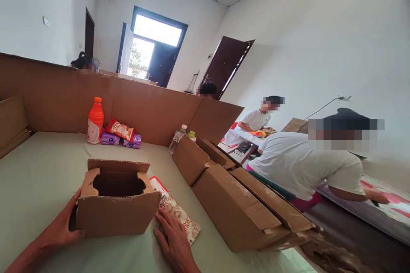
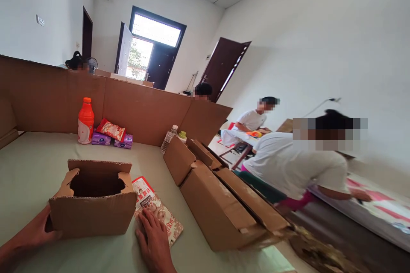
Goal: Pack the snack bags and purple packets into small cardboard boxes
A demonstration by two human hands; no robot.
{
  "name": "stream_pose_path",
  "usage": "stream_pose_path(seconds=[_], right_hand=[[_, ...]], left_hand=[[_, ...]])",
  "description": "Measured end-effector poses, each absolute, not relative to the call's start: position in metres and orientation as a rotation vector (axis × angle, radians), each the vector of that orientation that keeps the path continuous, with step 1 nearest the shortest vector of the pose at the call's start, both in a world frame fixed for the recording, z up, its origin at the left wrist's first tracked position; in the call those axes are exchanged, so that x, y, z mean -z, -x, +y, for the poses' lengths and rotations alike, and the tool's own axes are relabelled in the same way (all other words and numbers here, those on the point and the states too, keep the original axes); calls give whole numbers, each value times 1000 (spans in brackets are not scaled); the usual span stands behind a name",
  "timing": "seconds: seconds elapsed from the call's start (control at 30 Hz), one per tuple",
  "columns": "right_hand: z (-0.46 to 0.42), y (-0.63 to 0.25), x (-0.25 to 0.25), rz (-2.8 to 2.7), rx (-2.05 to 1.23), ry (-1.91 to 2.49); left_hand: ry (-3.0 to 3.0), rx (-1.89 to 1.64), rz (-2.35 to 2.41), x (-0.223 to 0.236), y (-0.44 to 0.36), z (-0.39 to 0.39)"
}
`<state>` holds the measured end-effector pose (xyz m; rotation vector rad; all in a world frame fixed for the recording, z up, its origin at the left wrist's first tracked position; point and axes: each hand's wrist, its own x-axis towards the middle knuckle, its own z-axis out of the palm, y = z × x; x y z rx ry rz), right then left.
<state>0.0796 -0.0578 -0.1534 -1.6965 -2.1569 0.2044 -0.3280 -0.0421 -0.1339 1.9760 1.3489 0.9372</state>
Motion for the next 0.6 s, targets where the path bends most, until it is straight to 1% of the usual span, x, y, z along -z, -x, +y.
stream_pose_path(seconds=[0.07, 0.13, 0.23, 0.33, 0.43, 0.5, 0.6], right_hand=[[-56, -88, 159, -2110, -272, 1598], [-54, -96, 160, -2033, -363, 1492], [-53, -105, 140, -1861, -473, 1363], [-55, -107, 93, -1717, -503, 1309], [-55, -99, 35, -1715, -446, 1199], [-52, -86, -2, -1801, -401, 1071], [-40, -58, -46, -2095, -414, 881]], left_hand=[[-1952, -939, 1319, 132, 333, -45], [-1952, -1006, 1305, 118, 338, -51], [-1904, -1159, 1425, 73, 340, -68], [-1911, -1213, 1634, 15, 328, -87], [-2100, -1141, 1628, -30, 308, -93], [-2260, -1011, 1545, -49, 294, -86], [-2456, -688, 1348, -69, 274, -63]])
